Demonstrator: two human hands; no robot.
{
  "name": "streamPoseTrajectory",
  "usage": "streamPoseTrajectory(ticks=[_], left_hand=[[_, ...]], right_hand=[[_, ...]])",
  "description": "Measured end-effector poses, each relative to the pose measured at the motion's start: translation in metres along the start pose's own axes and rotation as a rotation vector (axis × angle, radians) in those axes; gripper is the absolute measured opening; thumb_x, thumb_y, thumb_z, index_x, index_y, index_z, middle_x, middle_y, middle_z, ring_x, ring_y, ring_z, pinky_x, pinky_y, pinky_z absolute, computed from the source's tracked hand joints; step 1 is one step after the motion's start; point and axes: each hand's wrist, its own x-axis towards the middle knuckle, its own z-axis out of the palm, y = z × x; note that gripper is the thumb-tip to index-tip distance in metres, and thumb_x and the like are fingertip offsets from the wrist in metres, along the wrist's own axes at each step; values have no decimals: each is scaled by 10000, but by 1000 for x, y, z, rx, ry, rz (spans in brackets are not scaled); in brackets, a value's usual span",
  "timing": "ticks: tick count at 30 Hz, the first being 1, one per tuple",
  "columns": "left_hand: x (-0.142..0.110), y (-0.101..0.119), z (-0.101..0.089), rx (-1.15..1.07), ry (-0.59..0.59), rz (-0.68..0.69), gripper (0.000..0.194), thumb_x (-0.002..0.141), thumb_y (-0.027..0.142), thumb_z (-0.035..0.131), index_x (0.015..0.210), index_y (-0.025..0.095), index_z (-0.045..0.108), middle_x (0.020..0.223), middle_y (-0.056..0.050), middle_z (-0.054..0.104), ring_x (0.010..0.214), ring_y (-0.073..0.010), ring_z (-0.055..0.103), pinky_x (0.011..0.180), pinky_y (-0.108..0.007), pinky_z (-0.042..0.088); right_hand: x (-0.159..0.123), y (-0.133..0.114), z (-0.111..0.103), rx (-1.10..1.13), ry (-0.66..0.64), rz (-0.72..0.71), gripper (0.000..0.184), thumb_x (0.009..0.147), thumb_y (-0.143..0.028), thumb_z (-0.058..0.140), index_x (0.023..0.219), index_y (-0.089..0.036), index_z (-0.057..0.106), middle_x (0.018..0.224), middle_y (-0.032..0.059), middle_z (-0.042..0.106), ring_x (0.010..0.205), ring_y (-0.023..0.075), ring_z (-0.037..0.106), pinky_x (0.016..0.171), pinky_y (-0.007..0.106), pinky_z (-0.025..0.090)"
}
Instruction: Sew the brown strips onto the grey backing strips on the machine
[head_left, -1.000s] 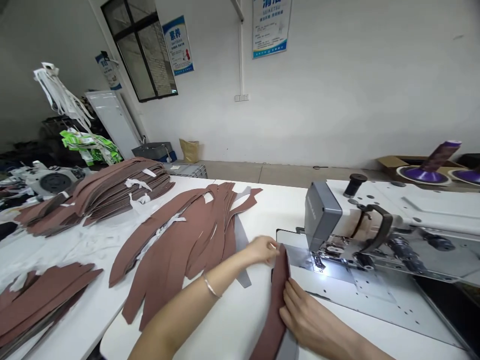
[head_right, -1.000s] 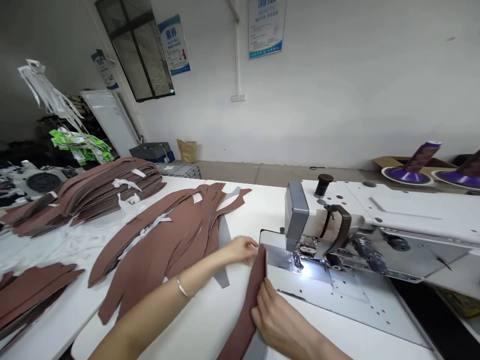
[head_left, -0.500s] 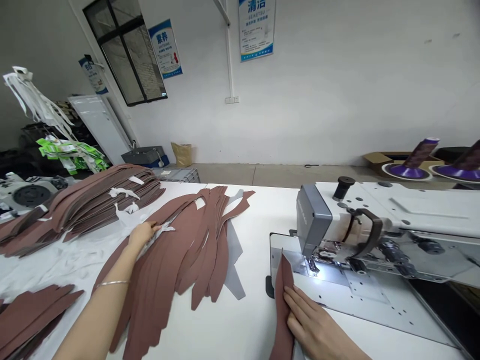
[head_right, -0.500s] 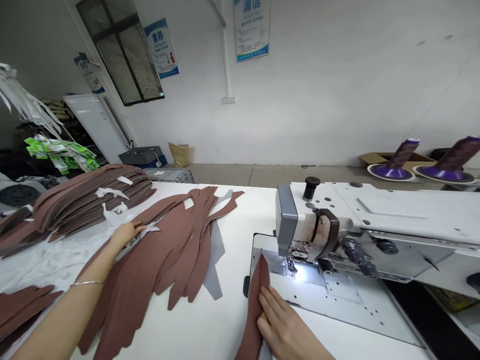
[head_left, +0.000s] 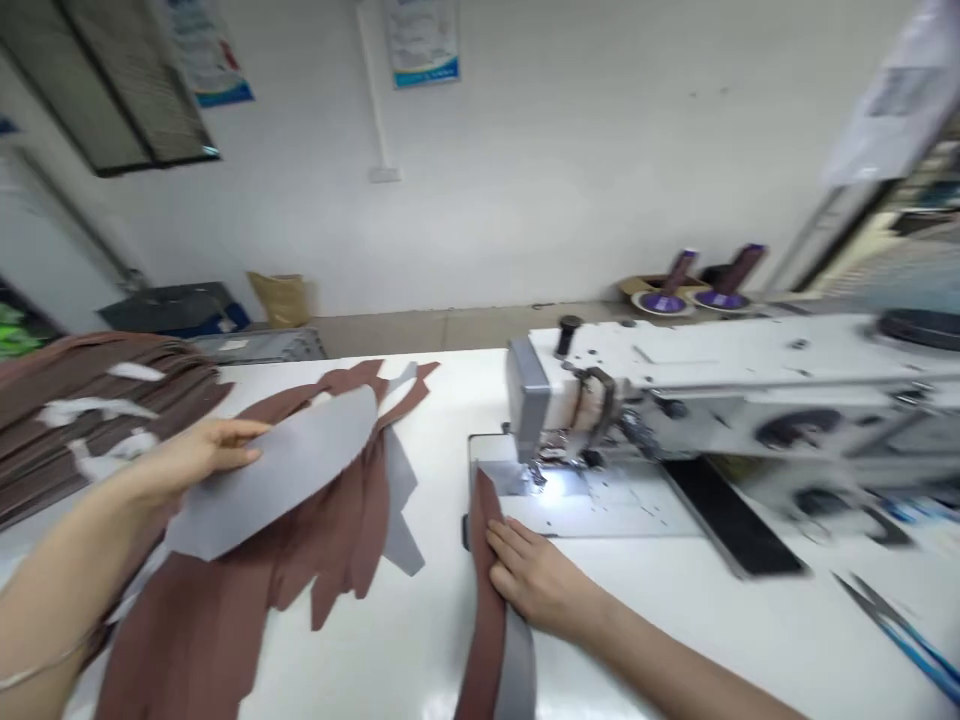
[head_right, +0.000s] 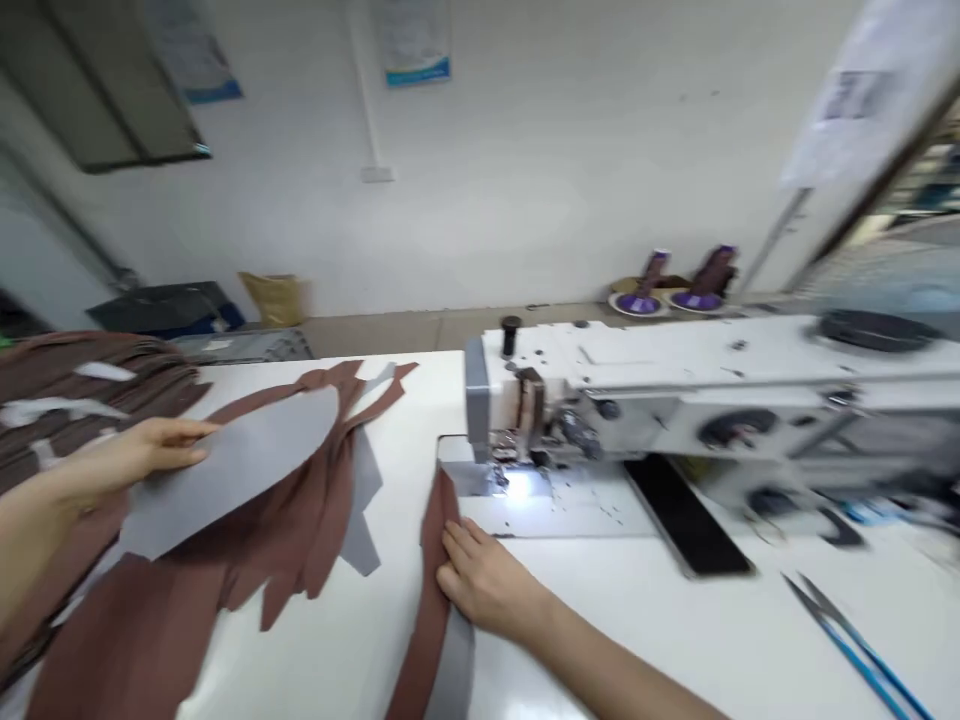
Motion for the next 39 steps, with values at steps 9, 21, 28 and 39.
streamPoseTrajectory(ticks=[9, 21, 28, 39], left_hand=[[-61, 8, 192, 603, -545, 451, 486, 671, 163, 538, 1102, 277, 730, 1160, -90, 699, 1095, -303, 627, 954, -404, 466], [-93, 22, 307, 1041, -23, 981, 464, 824, 43, 464, 1261, 115, 602, 949, -125, 645, 889, -253, 588, 722, -355, 477], [-71, 23, 344, 1145, 115, 993, 396, 848, 33, 446, 1181, 100, 650, 864, -113, 610, 834, -230, 563, 685, -331, 462], [-75, 59, 367, 1166, -61, 895, 433, 868, 45, 519, 1288, 109, 599, 838, -93, 593, 764, -229, 594, 656, -338, 498]], right_hand=[[5, 5, 3, -109, -19, -36, 206, 919, -103, 471, 728, -166, 514, 703, 70, 604, 701, 199, 572, 742, 377, 483], [3, 8, 10, -153, 127, -60, 195, 902, -103, 477, 725, -167, 528, 708, 67, 603, 669, 181, 552, 764, 355, 482], [-13, 20, 1, -136, 146, -1, 219, 903, -76, 473, 713, -183, 493, 706, 64, 591, 725, 185, 578, 680, 284, 488], [-39, 36, -6, -76, 155, 64, 244, 902, -59, 478, 690, -179, 492, 687, 45, 555, 676, 170, 518, 676, 274, 472]])
